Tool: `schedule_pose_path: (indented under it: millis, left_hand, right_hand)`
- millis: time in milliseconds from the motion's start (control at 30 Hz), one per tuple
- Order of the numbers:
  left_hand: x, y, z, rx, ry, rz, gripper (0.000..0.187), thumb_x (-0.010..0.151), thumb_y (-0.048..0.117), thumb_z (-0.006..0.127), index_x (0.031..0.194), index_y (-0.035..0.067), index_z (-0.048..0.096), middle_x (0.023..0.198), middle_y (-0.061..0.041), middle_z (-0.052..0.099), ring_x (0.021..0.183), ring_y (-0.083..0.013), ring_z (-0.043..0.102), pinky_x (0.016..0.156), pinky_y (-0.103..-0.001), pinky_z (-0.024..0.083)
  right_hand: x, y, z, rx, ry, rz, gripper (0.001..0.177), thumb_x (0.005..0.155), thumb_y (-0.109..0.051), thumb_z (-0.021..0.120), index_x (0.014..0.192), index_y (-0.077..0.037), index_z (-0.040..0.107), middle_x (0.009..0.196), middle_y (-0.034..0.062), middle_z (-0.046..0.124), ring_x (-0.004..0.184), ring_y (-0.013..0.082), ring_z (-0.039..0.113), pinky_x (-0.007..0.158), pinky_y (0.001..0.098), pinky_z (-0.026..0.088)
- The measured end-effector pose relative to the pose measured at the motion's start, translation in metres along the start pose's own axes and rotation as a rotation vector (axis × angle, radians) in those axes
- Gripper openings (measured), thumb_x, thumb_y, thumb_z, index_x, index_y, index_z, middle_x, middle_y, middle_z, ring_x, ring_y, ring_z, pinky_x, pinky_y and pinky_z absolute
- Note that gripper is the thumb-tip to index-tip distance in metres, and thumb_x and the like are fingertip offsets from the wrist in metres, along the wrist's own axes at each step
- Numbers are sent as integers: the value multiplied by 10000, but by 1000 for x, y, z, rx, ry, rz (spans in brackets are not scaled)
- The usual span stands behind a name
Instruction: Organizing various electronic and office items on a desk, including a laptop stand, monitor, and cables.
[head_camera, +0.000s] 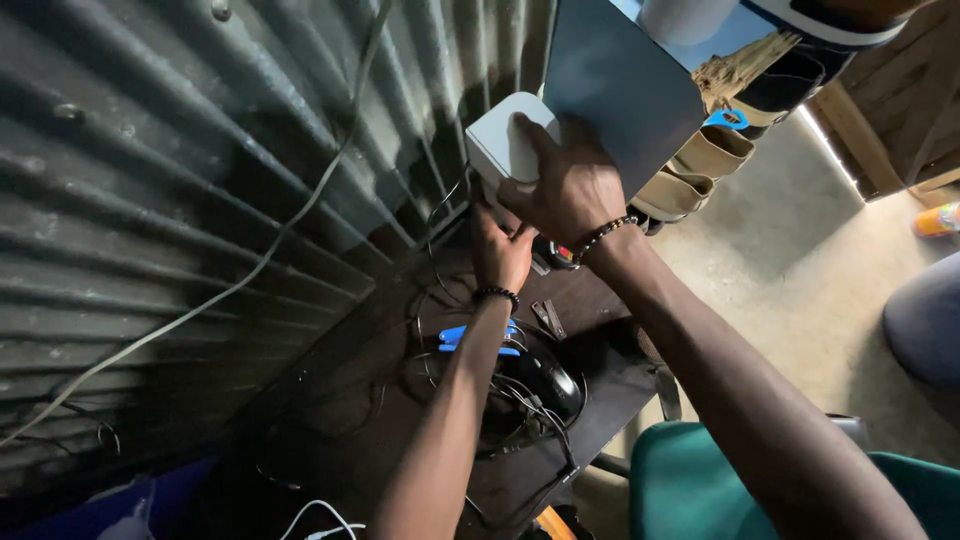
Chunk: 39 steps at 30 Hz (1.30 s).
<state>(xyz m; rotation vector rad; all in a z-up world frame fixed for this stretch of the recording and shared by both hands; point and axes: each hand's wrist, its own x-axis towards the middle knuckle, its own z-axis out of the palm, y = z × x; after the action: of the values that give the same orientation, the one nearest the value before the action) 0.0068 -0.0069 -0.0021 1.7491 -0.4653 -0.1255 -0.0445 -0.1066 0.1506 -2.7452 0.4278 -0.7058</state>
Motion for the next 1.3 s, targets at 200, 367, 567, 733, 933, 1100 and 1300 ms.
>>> schedule_pose_path:
  millis: [200,367,567,733,933,1100,1300]
  left_hand:
    - [-1,-29,12,248,24,-48,941,851,292,866,1561,6,319,1573,-257,433,1452,-408,443,1190,-454,392]
    - [-7,-12,2,47,41,64,952,830,213,822,1591,25,282,1578,-249,435,1429,-380,471,1150,-432,421]
    - [-48,-63,1,-168,-53,-117,692,925,161,736,1527,79,404,1390,-145,563,1206,-255,584,1010,-369,514]
    - [-127,-25,10,-411,-219,-161,321,969,169,684,1251,29,619,1213,-69,687,1096,-153,676,953,-284,547]
    - [-196,1,33,-293,-549,-260,473,959,212,703,1390,70,571,1264,-90,645,1096,-177,655,944,-321,548]
    - [-191,22,22,-270,-434,-85,536,978,222,675,1479,83,544,1414,-115,631,1160,-247,615,1003,-355,505]
    - [-134,57,-29,-207,-149,-89,499,981,227,743,1421,29,615,1401,-127,642,1260,-231,599,1093,-354,452]
  right_hand:
    - [-3,-8,-11,-96,-22,2,649,816,-389,777,1371,-86,630,1326,284,582,1210,480,533,867,510,552]
    - [-30,0,-20,-12,83,-96,559,857,-316,791,1357,-104,656,1413,233,587,1296,423,530,1001,498,537]
    - [-97,-5,-78,284,-10,153,407,907,-258,738,1291,-133,691,1350,141,668,1203,332,651,981,423,561]
    - [-193,52,-61,-9,-95,224,529,825,-272,781,1312,-102,660,1229,174,697,1095,383,654,946,471,542]
    - [-233,53,-47,81,-330,593,839,702,-356,853,1449,-148,532,1155,204,689,975,415,684,783,487,566]
    - [-213,31,-48,95,-185,476,672,691,-299,841,1311,-166,619,1101,151,739,921,375,727,751,469,586]
    - [-155,-6,-27,233,-142,304,650,784,-273,808,1368,-155,547,1095,155,743,890,361,732,703,447,589]
